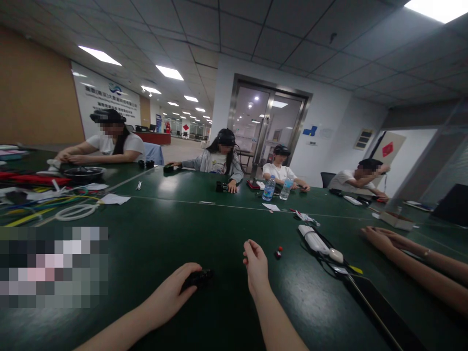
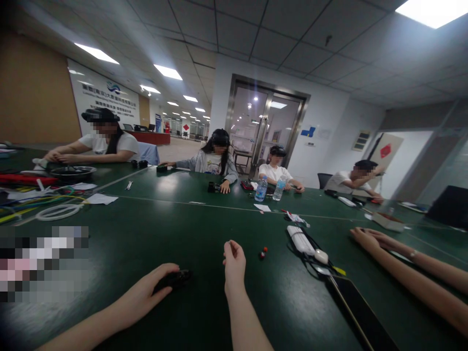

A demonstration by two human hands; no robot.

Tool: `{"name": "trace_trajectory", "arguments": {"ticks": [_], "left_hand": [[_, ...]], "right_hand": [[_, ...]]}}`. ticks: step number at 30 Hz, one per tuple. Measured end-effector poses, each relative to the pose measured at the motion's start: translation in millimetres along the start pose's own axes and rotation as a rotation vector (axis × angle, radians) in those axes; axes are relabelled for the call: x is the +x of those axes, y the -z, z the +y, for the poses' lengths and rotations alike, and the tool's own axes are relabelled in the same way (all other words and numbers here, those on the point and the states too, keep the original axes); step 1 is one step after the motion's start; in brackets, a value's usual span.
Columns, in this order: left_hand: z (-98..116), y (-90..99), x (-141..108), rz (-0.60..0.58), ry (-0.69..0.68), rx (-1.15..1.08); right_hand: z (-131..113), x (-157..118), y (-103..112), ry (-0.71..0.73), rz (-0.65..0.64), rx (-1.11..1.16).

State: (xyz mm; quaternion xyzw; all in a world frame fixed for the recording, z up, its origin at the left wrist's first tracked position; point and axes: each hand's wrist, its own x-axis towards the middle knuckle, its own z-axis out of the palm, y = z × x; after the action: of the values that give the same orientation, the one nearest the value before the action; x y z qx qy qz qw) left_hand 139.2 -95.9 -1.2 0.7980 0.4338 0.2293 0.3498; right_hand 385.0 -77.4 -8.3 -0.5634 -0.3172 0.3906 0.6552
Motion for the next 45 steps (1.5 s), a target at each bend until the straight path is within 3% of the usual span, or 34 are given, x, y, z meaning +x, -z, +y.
{"name": "trace_trajectory", "arguments": {"ticks": [18, 27, 35, 45], "left_hand": [[-2.0, -1.1, -0.2, 0.026, 0.015, 0.023], [0.2, -0.1, -0.4, 0.008, 0.024, 0.020], [-1.0, -3.0, -0.3, 0.069, -0.016, 0.053], [0.0, 0.3, -0.9, 0.032, 0.011, 0.028]], "right_hand": [[-3.0, -0.2, 0.7, -0.117, -0.016, 0.100], [-14.4, -9.1, -2.1, -0.103, -0.072, 0.030], [3.2, -1.0, 0.2, 0.004, -0.122, -0.018], [-5.9, -5.7, 0.4, -0.158, -0.152, -0.041]]}}
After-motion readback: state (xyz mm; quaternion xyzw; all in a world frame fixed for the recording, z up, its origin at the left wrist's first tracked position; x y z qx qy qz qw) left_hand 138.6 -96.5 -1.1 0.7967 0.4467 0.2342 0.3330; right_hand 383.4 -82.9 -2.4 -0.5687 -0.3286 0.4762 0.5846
